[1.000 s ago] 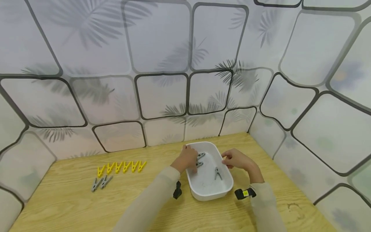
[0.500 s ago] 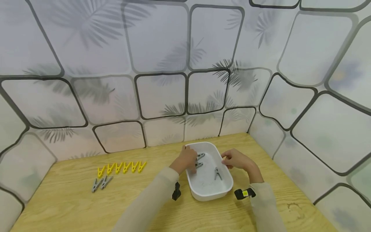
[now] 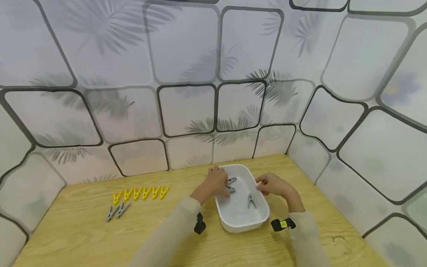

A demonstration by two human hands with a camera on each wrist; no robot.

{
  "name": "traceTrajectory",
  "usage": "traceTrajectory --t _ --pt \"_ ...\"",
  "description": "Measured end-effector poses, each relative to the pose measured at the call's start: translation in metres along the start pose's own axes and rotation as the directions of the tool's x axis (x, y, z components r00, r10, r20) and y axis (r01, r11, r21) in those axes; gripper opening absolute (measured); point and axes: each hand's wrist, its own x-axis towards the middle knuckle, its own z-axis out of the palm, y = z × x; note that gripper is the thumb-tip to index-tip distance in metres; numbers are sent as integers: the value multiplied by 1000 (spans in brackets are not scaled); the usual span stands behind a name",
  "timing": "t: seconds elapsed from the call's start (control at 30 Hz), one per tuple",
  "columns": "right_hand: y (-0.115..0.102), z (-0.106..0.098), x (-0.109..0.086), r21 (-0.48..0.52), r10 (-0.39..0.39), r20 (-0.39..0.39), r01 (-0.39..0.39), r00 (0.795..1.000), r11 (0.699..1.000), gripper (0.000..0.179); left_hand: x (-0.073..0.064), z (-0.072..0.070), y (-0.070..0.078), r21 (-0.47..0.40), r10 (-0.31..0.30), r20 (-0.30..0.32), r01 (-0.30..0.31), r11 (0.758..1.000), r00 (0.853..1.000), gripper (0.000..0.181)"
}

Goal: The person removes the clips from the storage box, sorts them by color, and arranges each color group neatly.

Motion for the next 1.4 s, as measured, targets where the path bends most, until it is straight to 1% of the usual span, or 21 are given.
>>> traceTrajectory --t 0.1,0.2,0.27,0.33,0.43,0.53,0.6,0.67,0.73,0.8,0.83,0.93,0.97,1.0,1.03,1.1,1.17,1.27,1.3,1.33,1.4 --pt "-1 1 1 6 -16 8 16 1000 1000 32 -4 -1 -6 -84 15 -60 -20 996 998 31" --pt "-1 2 2 14 -20 9 20 1000 1000 31 -8 -2 -11 -184 18 -136 -43 982 991 34" --pt "-1 1 3 11 -29 9 29 1000 1000 31 -12 -4 -14 -258 13 -196 -65 964 980 33" --pt "0 1 3 14 -28 7 28 1000 1000 31 -16 -7 -16 -329 11 -252 -96 940 968 31" --pt "1 2 4 13 -23 5 23 1000 1000 32 -24 -13 -18 -417 -3 -337 -146 897 942 27" --pt "1 1 5 7 -15 10 14 1000 1000 32 -32 -22 -22 -474 -38 -412 -179 862 911 25" --pt "0 1 6 1 -13 15 13 1000 1000 31 -38 -29 -24 -491 -63 -451 -189 851 891 25" --pt "0 1 6 1 -14 18 14 1000 1000 31 -44 -35 -27 -518 -89 -476 -197 832 875 25" --pt "0 0 6 5 -20 22 20 1000 1000 31 -50 -39 -31 -532 -111 -504 -207 821 857 25" --pt "0 0 6 12 -25 24 25 999 1000 31 -57 -44 -37 -546 -135 -532 -218 809 836 26" --pt "0 0 6 14 -26 25 26 999 1000 31 -61 -46 -40 -548 -148 -552 -223 806 821 25" --pt "-1 1 6 13 -25 29 24 999 1000 31 -77 -51 -51 -541 -197 -607 -218 812 770 26" --pt "0 2 6 12 -24 31 24 999 1000 31 -82 -52 -56 -532 -209 -629 -219 818 749 26" --pt "0 2 6 11 -24 32 24 999 1000 31 -88 -53 -60 -532 -228 -643 -213 819 732 26" --pt "-1 3 6 12 -24 34 24 999 1000 31 -93 -54 -65 -523 -241 -663 -208 827 709 26" --pt "-1 3 5 14 -30 37 30 999 999 31 -104 -55 -76 -509 -266 -690 -190 840 673 27" --pt "-1 4 5 12 -45 43 45 998 999 31 -114 -56 -88 -479 -278 -719 -164 862 637 27" --pt "-1 3 4 9 -49 43 49 998 999 31 -130 -58 -106 -439 -294 -748 -112 891 595 27" --pt "-1 3 3 3 -52 43 52 998 999 31 -136 -59 -111 -427 -300 -755 -91 900 583 28" --pt "-1 3 3 -1 -52 42 52 998 999 31 -141 -59 -117 -420 -310 -761 -68 905 570 28" --pt "-2 2 2 -5 -47 37 47 998 999 31 -152 -60 -129 -414 -337 -765 -19 910 549 29"
